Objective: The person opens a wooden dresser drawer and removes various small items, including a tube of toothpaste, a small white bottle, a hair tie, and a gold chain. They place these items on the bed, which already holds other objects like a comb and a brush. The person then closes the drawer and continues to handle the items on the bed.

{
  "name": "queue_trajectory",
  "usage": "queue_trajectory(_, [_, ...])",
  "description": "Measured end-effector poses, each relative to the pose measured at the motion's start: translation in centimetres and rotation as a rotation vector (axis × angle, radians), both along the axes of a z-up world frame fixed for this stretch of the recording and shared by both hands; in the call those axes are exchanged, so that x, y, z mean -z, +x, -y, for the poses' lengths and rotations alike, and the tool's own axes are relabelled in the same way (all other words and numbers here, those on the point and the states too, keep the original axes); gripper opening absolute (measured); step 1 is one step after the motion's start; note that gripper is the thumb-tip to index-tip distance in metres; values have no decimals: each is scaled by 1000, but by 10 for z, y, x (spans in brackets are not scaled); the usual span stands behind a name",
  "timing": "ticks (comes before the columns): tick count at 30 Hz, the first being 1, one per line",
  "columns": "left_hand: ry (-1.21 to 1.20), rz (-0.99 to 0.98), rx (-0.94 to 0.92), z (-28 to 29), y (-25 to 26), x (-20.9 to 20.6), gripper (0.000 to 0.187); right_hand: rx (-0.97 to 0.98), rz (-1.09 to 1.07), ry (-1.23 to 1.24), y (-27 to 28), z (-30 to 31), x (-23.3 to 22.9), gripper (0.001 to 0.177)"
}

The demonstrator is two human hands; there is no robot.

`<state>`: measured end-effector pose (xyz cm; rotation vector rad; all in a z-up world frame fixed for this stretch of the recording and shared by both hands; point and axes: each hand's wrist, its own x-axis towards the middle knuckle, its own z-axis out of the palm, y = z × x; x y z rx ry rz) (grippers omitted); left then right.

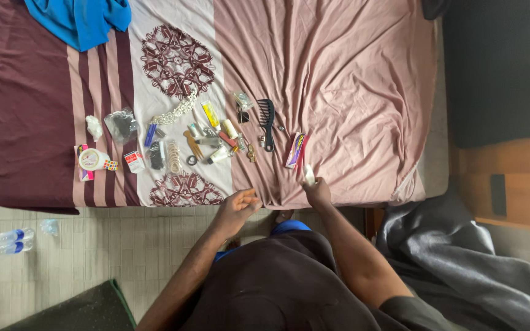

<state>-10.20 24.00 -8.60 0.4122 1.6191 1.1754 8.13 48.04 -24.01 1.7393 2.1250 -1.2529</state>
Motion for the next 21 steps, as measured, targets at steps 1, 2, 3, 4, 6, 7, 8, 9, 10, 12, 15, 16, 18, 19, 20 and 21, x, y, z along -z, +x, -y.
queue_trajectory(1, [-5,3,-28,4,-1,-1,62,-22,12,56,-3,-6,6,65])
queue_trajectory(2, [-33,-2,-31,7,-1,-3,63,-44,23,112,-9,-10,7,66])
queue_trajectory(3, [-62,-10,-34,12,-2,-5,63,-10,-11,113,-16,-14,7,66])
queue_trajectory(4, [-91,-18,-37,16,-3,-8,64,25,-44,113,-21,-19,4,66])
queue_trajectory(6, [-141,-15,-67,22,-4,-12,65,38,-159,109,-30,-23,3,72])
queue_trajectory(7, [-162,-9,-74,22,-5,-13,65,19,-238,107,-29,-27,4,79])
queue_trajectory(8, [-171,-1,-91,22,-6,-13,65,0,-316,106,-26,-30,6,86])
queue_trajectory(9, [-177,11,-96,22,-7,-11,65,-33,-189,-35,-23,-33,10,74])
queue_trajectory(10, [-184,22,-102,21,-7,-10,65,-69,-62,-177,-23,-33,9,63])
queue_trajectory(12, [-180,-3,-62,17,-10,-7,64,-55,56,-371,-13,-33,8,62])
queue_trajectory(15, [-122,-11,-30,9,-9,-1,62,30,12,-460,14,-23,8,86])
queue_trajectory(16, [-92,-9,-24,6,-9,0,62,15,-25,-444,28,-19,8,83])
queue_trajectory(18, [-181,-167,111,-3,-12,-2,62,1,-86,-398,62,-4,5,78])
queue_trajectory(19, [-221,-253,172,-8,-16,-4,62,-4,-117,-364,74,1,1,76])
queue_trajectory(20, [-229,-281,198,-10,-20,-10,63,-9,-148,-330,81,7,-3,74])
queue_trajectory(21, [-229,-307,232,-14,-23,-14,63,22,-55,-334,91,13,-8,73])
